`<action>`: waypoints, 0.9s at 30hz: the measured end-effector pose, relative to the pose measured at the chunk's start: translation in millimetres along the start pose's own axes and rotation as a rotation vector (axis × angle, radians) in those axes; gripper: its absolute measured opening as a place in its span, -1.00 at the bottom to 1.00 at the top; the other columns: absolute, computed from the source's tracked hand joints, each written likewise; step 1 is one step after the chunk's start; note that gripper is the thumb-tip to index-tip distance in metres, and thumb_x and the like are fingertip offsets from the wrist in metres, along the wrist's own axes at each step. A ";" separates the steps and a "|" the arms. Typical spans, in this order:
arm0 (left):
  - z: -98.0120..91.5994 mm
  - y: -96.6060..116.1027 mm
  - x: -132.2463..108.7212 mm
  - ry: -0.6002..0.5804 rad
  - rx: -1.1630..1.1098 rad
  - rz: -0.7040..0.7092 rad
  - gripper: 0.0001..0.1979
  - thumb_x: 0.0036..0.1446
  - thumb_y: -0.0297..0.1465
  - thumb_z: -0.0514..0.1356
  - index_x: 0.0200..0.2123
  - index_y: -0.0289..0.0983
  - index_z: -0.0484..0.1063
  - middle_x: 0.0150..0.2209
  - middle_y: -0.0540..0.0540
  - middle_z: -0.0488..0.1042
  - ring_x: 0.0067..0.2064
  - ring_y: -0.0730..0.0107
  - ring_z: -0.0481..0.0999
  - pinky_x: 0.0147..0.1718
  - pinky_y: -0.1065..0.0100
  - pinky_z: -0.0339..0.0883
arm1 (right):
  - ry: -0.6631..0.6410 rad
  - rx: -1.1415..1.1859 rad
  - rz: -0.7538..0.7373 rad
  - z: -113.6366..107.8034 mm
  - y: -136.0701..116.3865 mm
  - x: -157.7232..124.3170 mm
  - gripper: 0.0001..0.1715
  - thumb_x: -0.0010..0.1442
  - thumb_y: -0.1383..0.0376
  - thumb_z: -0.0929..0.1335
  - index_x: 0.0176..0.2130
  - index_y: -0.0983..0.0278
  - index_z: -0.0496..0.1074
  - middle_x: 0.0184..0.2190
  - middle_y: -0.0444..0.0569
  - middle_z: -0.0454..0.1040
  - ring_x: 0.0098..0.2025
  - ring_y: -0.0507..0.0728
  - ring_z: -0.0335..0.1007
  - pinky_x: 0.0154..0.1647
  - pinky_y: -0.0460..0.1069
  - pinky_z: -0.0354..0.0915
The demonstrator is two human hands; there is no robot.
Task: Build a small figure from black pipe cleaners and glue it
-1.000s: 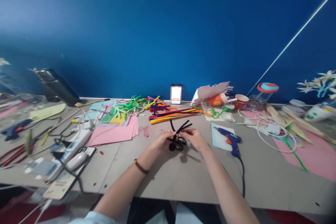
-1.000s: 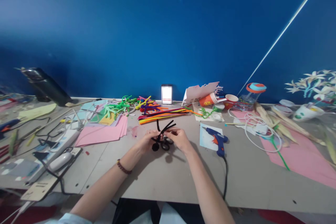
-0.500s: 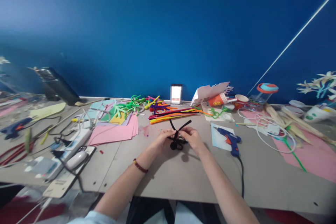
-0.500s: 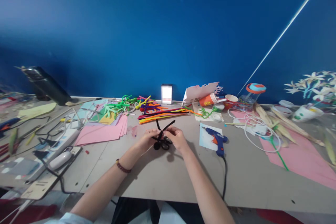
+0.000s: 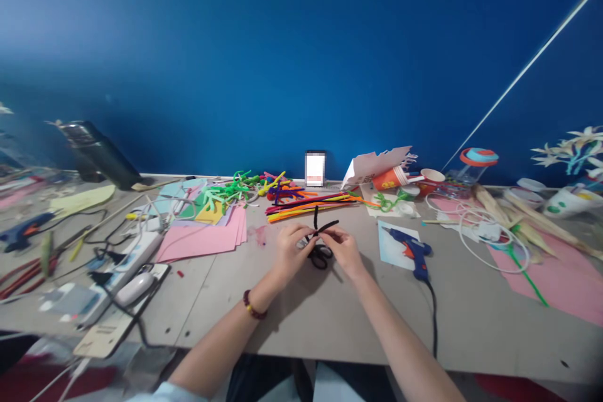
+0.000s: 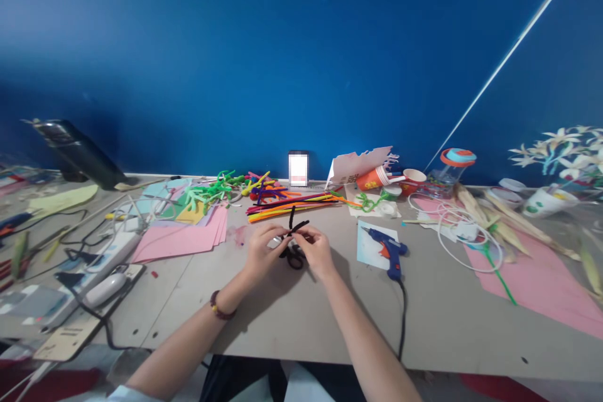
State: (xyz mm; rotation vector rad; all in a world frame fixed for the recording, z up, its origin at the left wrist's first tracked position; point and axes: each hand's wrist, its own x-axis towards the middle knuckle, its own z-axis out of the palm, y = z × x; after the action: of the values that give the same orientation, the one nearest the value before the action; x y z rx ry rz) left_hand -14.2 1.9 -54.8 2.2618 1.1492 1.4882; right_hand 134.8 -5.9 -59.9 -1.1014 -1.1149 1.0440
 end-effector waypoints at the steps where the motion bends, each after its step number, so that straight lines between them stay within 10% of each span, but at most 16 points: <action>1: 0.2 0.1 -0.5 0.001 0.015 0.000 -0.88 0.12 -0.34 0.20 -0.31 -0.24 0.51 -0.33 -0.10 0.54 -0.27 0.32 0.50 -0.27 0.29 0.32 | 0.001 0.009 0.004 0.7 0.8 -0.4 -0.79 -0.10 0.18 0.45 -0.48 0.28 0.50 -0.49 -0.07 0.50 -0.42 0.08 0.38 -0.37 -0.04 0.28; 27: 1.4 1.2 -1.4 0.085 0.041 0.053 -0.93 0.13 -0.44 0.18 -0.31 -0.22 0.47 -0.35 -0.05 0.58 -0.31 0.36 0.55 -0.28 0.27 0.27 | -0.025 0.080 0.007 2.8 6.6 -5.3 -0.67 -0.11 0.10 0.47 -0.37 0.27 0.55 -0.42 -0.05 0.56 -0.39 0.11 0.43 -0.37 -0.02 0.32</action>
State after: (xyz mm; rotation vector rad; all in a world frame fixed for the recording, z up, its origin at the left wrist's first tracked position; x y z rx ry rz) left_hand -12.7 0.4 -55.7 2.2929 1.1615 1.6094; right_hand 130.8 -9.8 -66.9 -1.0313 -1.0807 1.1013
